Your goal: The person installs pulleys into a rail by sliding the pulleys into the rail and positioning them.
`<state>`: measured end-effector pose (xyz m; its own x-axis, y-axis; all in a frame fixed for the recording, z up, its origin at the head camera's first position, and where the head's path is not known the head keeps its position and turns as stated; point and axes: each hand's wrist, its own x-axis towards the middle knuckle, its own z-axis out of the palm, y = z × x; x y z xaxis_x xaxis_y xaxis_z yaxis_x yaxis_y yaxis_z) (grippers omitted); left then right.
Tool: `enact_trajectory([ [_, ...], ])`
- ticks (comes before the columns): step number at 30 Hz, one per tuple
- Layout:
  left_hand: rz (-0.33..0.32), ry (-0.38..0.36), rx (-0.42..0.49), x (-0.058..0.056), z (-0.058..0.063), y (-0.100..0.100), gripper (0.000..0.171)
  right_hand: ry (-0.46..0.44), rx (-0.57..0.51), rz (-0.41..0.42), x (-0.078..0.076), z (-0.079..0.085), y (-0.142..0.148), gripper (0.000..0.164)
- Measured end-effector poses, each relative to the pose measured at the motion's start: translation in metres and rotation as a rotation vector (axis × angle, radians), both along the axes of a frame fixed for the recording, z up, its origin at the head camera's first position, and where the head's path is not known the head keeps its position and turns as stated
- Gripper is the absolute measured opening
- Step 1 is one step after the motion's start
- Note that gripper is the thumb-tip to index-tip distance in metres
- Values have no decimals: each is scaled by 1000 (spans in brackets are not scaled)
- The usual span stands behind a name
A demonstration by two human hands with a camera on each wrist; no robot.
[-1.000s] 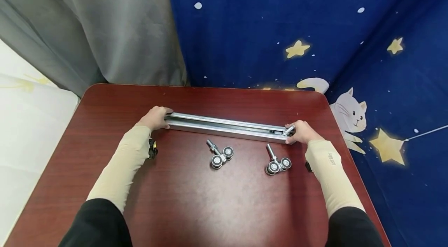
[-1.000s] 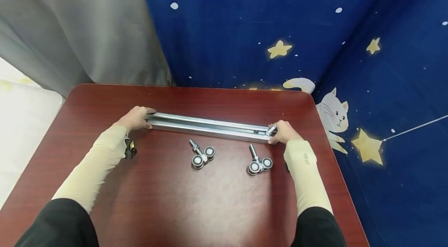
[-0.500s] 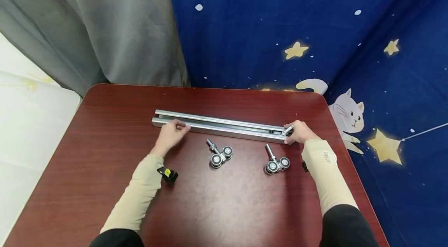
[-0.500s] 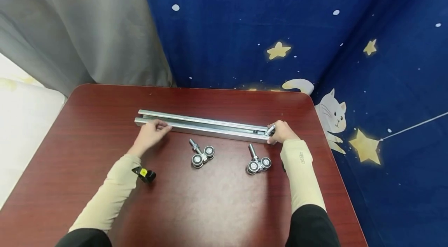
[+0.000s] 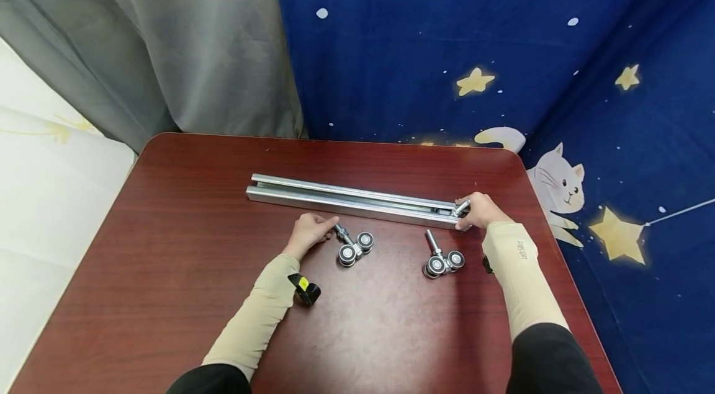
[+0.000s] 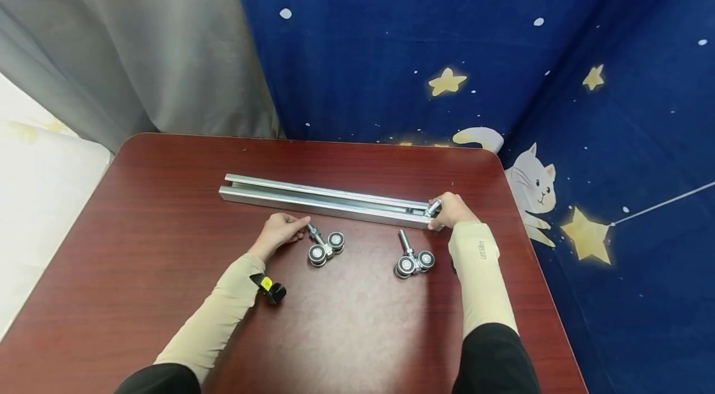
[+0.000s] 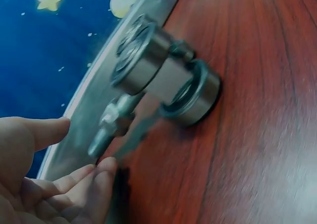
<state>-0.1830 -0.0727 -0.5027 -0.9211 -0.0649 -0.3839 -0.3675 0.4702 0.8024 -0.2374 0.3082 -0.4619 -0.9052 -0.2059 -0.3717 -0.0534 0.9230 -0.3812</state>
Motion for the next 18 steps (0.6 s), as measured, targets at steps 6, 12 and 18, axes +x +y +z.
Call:
enact_trajectory([
  [6, 41, -52, 74, -3, -8, 12, 35, 10, 6, -7, 1, -1, -1, 64],
  [12, 23, -35, 73, -2, -13, 13, 34, 11, 3, -4, 0, -1, -1, 64],
  [18, 25, 22, 75, -3, -14, 15, 30, 2, -11, -16, -1, 0, -1, 63],
])
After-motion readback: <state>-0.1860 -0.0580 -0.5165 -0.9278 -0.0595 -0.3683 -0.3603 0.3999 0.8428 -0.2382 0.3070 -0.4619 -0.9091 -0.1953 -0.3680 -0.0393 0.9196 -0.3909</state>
